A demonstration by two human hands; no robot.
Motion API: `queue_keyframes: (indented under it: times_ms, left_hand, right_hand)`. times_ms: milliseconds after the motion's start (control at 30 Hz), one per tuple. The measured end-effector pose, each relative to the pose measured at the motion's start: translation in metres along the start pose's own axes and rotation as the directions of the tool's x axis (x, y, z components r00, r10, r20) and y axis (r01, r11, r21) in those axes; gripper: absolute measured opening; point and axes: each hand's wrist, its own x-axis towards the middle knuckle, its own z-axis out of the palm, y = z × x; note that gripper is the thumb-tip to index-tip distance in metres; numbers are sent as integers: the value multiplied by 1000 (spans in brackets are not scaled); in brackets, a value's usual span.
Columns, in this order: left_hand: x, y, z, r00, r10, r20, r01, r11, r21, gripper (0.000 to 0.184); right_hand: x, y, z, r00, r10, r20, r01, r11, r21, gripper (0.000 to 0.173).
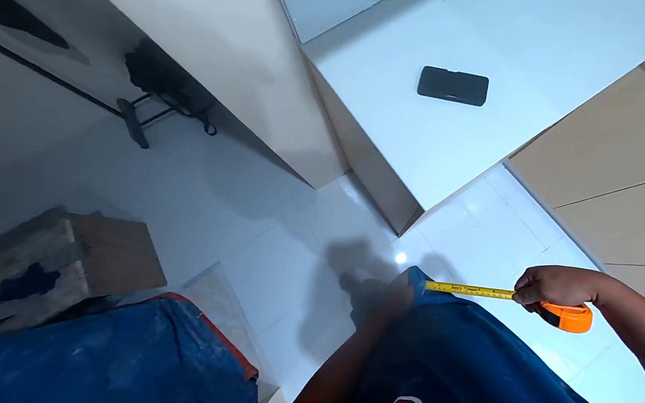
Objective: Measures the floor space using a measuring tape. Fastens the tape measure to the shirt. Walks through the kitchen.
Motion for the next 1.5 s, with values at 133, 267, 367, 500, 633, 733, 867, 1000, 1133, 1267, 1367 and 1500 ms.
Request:
queue_keyframes:
  times_ms: [133,267,367,500,633,733,867,1000,1133,1267,1367,1500]
  left_hand:
    - [3,16,-4,996,-78,53,73,994,84,34]
    - [4,31,-3,974,-205,94,180,958,225,37]
    - [4,41,-12,963,-220,154,173,946,274,37]
    - [1,52,-13,954,-272,128,229,933,277,36]
    - [7,71,-8,876,-482,11,416,767,490,39]
    - [13,63,-6,868,-494,-50,470,784,406,38]
    - [24,19,-16,823,-554,-126,566,780,268,38]
    - [16,46,-19,915,-401,39,369,873,320,38]
    - [26,43,-19,936,-175,307,154,984,92,23]
    - [42,54,-19,808,-100,581,-133,930,344,11]
    - [46,62,-16,721,-59,691,-349,830,434,14]
    - [47,74,-14,664,-87,742,-469,725,504,14]
  right_hand:
    - [3,14,5,999,-43,7,43,996,79,34]
    - [11,32,8,995,-96,31,89,980,176,32]
    - [19,53,11,989,-138,54,112,937,332,29]
    - [30,66,23,978,-190,90,127,875,467,28]
    - [40,66,32,966,-246,85,174,853,492,28]
    - [44,74,33,957,-282,67,212,841,498,27]
    - [34,76,27,980,-199,26,170,894,415,28]
    - [22,70,19,988,-151,11,138,930,341,29]
    - [10,64,9,993,-114,-8,112,961,252,30]
    - [-4,52,1,999,-48,-8,49,984,173,32]
    - [-10,44,-4,1000,-19,13,18,993,118,32]
    - [-13,43,-9,1000,-14,4,14,996,85,32]
